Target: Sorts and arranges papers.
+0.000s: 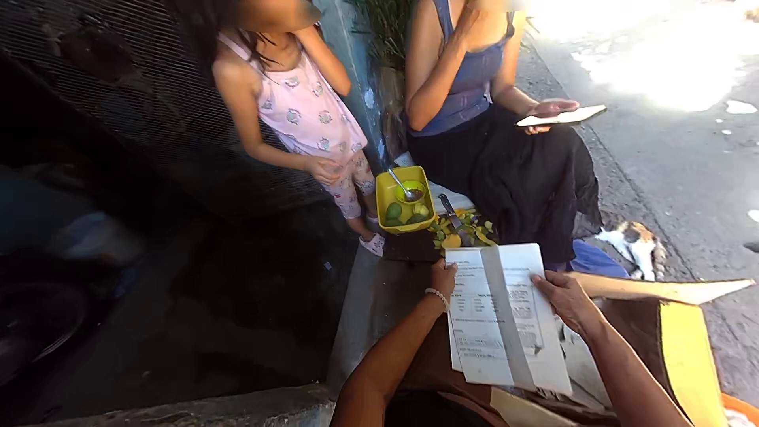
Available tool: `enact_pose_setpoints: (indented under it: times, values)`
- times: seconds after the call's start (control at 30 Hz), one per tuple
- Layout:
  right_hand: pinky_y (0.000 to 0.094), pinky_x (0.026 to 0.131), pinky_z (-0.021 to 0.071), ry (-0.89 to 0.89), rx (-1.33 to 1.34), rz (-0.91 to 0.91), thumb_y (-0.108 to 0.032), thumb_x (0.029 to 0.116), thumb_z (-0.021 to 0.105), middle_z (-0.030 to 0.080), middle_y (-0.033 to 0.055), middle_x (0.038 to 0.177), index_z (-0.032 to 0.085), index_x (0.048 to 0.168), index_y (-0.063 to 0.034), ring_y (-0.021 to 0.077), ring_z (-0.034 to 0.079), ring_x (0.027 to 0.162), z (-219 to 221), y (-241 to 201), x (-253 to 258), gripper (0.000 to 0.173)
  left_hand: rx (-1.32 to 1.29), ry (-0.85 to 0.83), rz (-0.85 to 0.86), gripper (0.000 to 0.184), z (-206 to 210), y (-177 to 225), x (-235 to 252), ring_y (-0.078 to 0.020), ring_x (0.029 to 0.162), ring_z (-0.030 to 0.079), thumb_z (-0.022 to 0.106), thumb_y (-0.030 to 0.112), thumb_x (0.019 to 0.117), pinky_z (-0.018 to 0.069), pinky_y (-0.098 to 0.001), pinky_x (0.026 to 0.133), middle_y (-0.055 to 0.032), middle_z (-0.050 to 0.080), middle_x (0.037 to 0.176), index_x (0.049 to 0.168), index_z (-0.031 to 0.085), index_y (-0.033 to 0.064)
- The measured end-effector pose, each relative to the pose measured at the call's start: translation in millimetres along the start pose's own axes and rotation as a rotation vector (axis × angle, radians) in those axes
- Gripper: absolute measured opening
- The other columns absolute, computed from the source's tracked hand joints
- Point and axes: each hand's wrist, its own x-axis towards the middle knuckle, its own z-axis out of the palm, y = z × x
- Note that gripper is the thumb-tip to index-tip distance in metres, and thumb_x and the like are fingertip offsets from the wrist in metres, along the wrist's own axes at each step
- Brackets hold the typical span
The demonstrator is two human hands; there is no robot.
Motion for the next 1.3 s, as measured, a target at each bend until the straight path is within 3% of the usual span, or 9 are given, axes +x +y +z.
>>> enact_pose_setpoints:
  times: [0.1, 0.2, 0.43, 0.7, 0.77, 0.87, 0.93, 1.07, 1.3]
  values:
    - [0.0233, 0.051, 0.0500, -0.019, 0.014, 0.055, -0.017, 0.1068, 0.054, 0.063, 0.0008, 0.075, 0.062, 0.099, -0.0031, 0.0060, 0.059, 0.058, 3.2, 14.2, -7.2, 0.018, 0.118, 0.015, 0.000, 0.034, -0.7, -10.1, 6.4, -0.0339, 0.113, 0.063, 0.047, 0.015, 0.1097, 0.0494, -0.0472, 0.102, -0.0298, 0.063, 0.121, 0.126, 0.058, -0.0123]
    - [0.0233, 0.055, 0.0491, -0.020, -0.025, 0.010, -0.011, 0.1047, 0.055, 0.064, 0.0017, 0.076, 0.064, 0.099, -0.0007, 0.0058, 0.060, 0.060, 4.2, 31.4, -7.1, 0.015, 0.169, 0.020, 0.002, 0.035, 0.4, -17.0, 10.3, -0.0337, 0.113, 0.063, 0.047, 0.018, 0.1099, 0.0492, -0.0471, 0.102, -0.0291, 0.064, 0.119, 0.122, 0.060, -0.0121]
    - [0.0248, 0.059, 0.0539, 0.018, -0.013, -0.032, -0.007, 0.1032, 0.053, 0.063, 0.0017, 0.072, 0.063, 0.092, -0.0019, 0.0064, 0.062, 0.061, 11.5, 36.7, -11.6, 0.015, 0.494, -0.034, 0.082, 0.040, -6.6, -9.1, 10.8, -0.0371, 0.126, 0.059, 0.042, 0.021, 0.1113, 0.0434, -0.0491, 0.111, -0.0296, 0.062, 0.129, 0.135, 0.055, -0.0092]
    - [0.0217, 0.058, 0.0532, 0.041, 0.051, 0.018, -0.004, 0.1040, 0.052, 0.063, 0.0001, 0.071, 0.062, 0.091, -0.0025, 0.0047, 0.062, 0.060, 18.3, 34.5, -12.4, 0.017, 0.256, 0.006, 0.058, 0.039, -4.0, -16.4, 22.9, -0.0361, 0.125, 0.060, 0.052, 0.010, 0.1070, 0.0470, -0.0468, 0.109, -0.0299, 0.059, 0.134, 0.142, 0.047, -0.0076]
    - [0.0215, 0.059, 0.0537, 0.037, 0.068, 0.020, -0.006, 0.1050, 0.051, 0.064, -0.0002, 0.072, 0.062, 0.093, -0.0027, 0.0043, 0.063, 0.062, 17.8, 38.7, -13.9, 0.016, 0.289, -0.003, 0.059, 0.036, -3.6, -17.8, 23.0, -0.0362, 0.122, 0.061, 0.050, 0.011, 0.1080, 0.0467, -0.0471, 0.108, -0.0301, 0.061, 0.130, 0.139, 0.051, -0.0082]
    - [0.0235, 0.066, 0.0581, 0.007, 0.074, 0.011, -0.016, 0.1064, 0.054, 0.070, 0.0014, 0.081, 0.065, 0.107, -0.0024, 0.0057, 0.068, 0.070, 15.6, 39.0, -20.3, 0.018, 0.374, -0.007, 0.065, 0.033, -3.3, -19.5, 22.7, -0.0355, 0.115, 0.063, 0.048, 0.016, 0.1093, 0.0482, -0.0475, 0.104, -0.0288, 0.064, 0.120, 0.129, 0.057, -0.0090]
    - [0.0238, 0.068, 0.0589, -0.015, 0.053, 0.009, -0.016, 0.1065, 0.053, 0.070, 0.0024, 0.084, 0.065, 0.112, -0.0013, 0.0059, 0.069, 0.071, 16.7, 39.5, -22.7, 0.019, 0.406, -0.002, 0.087, 0.032, -3.9, -21.5, 24.1, -0.0362, 0.115, 0.063, 0.048, 0.015, 0.1092, 0.0480, -0.0479, 0.104, -0.0294, 0.064, 0.119, 0.127, 0.057, -0.0102]
    - [0.0232, 0.063, 0.0531, 0.004, -0.036, -0.021, -0.013, 0.1079, 0.048, 0.063, 0.0009, 0.074, 0.064, 0.100, -0.0018, 0.0040, 0.062, 0.064, 21.3, 49.1, -20.4, 0.021, 0.455, 0.001, 0.092, 0.030, -6.6, -23.1, 29.2, -0.0370, 0.116, 0.063, 0.050, 0.014, 0.1085, 0.0472, -0.0496, 0.105, -0.0291, 0.065, 0.119, 0.123, 0.060, -0.0101]
    - [0.0239, 0.063, 0.0524, -0.020, -0.059, 0.003, -0.015, 0.1084, 0.048, 0.062, 0.0015, 0.074, 0.065, 0.098, -0.0027, 0.0051, 0.061, 0.065, 19.1, 47.4, -14.4, 0.023, 0.582, -0.009, 0.117, 0.030, -8.0, -17.8, 38.3, -0.0380, 0.113, 0.065, 0.049, 0.017, 0.1090, 0.0483, -0.0532, 0.103, -0.0271, 0.067, 0.116, 0.123, 0.062, -0.0061]
